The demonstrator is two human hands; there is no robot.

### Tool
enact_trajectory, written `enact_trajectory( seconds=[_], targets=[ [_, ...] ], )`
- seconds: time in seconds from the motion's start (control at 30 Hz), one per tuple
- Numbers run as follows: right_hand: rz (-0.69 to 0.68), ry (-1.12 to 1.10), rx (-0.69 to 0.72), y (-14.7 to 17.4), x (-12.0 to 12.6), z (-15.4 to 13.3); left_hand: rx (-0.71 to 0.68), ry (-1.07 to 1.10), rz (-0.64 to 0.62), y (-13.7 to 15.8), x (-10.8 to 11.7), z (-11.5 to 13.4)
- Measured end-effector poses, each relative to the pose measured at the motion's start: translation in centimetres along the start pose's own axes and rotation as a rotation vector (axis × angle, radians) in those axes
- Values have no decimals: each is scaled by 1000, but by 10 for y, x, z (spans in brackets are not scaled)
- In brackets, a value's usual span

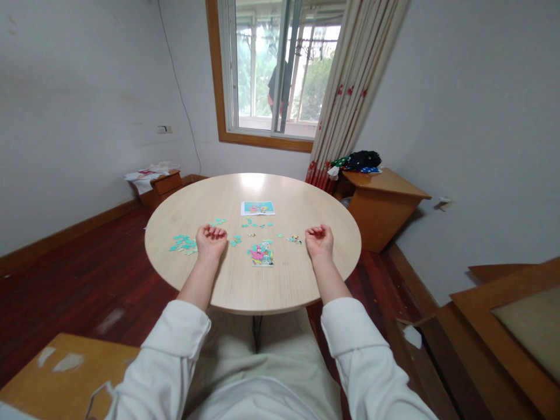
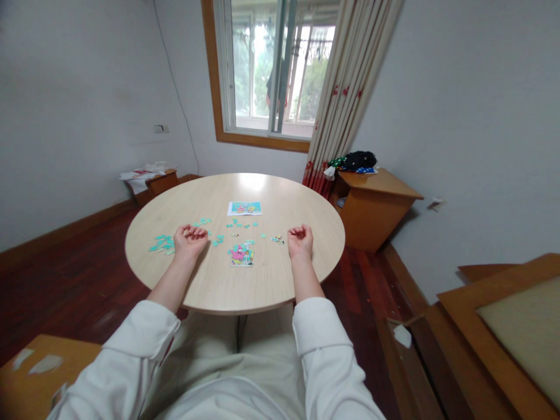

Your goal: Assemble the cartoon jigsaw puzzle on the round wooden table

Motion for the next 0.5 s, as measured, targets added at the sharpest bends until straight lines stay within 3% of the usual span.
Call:
enact_trajectory(
  seconds=[0.27, 0.5],
  targets=[
    [-114, 206, 25, -1, -4, 1, -21, -51, -75, -3, 0, 0],
    [-101, 193, -6, 1, -8, 5, -21, -46, -48, -1, 0, 0]
  ],
)
Point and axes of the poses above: each hand's wrist, its own y-axis away from the middle knuckle, its own x-axis out of the back of the hand, z = x × y, the point moved 4 cm from there along -y, towards the middle knuckle, and after that the axes turned 9 degrees about -x, right-handed, at the moved point
